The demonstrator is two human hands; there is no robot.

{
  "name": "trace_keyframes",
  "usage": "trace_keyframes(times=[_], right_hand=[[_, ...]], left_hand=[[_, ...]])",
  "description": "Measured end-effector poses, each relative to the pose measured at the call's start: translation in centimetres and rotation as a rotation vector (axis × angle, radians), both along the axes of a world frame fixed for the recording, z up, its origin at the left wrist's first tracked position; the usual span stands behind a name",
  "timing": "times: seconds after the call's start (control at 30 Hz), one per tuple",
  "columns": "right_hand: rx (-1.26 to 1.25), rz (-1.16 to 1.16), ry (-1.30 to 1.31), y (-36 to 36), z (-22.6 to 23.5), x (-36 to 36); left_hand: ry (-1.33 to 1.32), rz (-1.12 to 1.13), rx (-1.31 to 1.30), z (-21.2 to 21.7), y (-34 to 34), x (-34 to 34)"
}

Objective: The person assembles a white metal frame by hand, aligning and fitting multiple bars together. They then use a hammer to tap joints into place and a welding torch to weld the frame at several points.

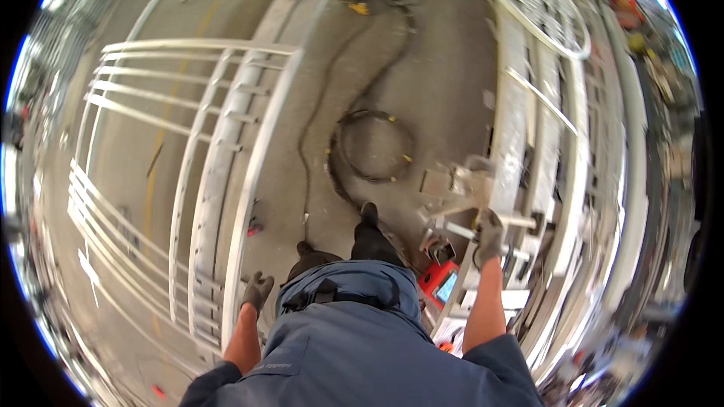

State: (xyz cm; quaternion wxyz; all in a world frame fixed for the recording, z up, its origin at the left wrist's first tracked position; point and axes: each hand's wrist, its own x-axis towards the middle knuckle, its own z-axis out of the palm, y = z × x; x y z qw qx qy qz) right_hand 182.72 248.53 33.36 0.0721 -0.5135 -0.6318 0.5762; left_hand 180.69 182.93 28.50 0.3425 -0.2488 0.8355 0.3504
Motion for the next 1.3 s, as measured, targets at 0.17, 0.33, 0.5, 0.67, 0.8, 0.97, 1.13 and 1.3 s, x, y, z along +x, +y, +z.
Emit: trace_keyframes(times=[0.17,0.33,0.5,0.67,0.8,0.97,1.13,1.3], right_hand=[[-0.246,-0.260,0.020,6.8,-1.9,-2.4],[-0.423,-0.214,-0.016,8.7,-4.1,-1.7],[-0.638,-0.249,0.176,9.5,-5.1,-4.9],[-0.440,-0.379,0.112,8.6,-5.3,-11.5],[-0.141,-0.452,-0.356,11.2,-11.1,-13.7],[-0.229,0.120,-0.107,2.2,-15.7,-19.9],[0.271,1.039,-0.620,-9.4,-8.0,-41.7],[0.678,1.516,-0.306,-17.9,-5.2,-63.4]], left_hand=[[0.054,0.015,-0.057,1.9,2.6,-2.2],[0.013,0.005,-0.164,5.4,6.2,-5.8],[-0.048,-0.016,-0.213,2.1,4.8,-6.4],[-0.159,0.024,-0.234,1.1,2.9,-10.8],[-0.126,0.084,-0.164,-2.0,3.1,-18.0],[-0.034,0.322,0.025,-8.1,3.4,-30.3],[0.072,0.383,0.230,-13.1,8.6,-44.6],[-0.052,0.556,0.529,-14.2,15.0,-56.0]])
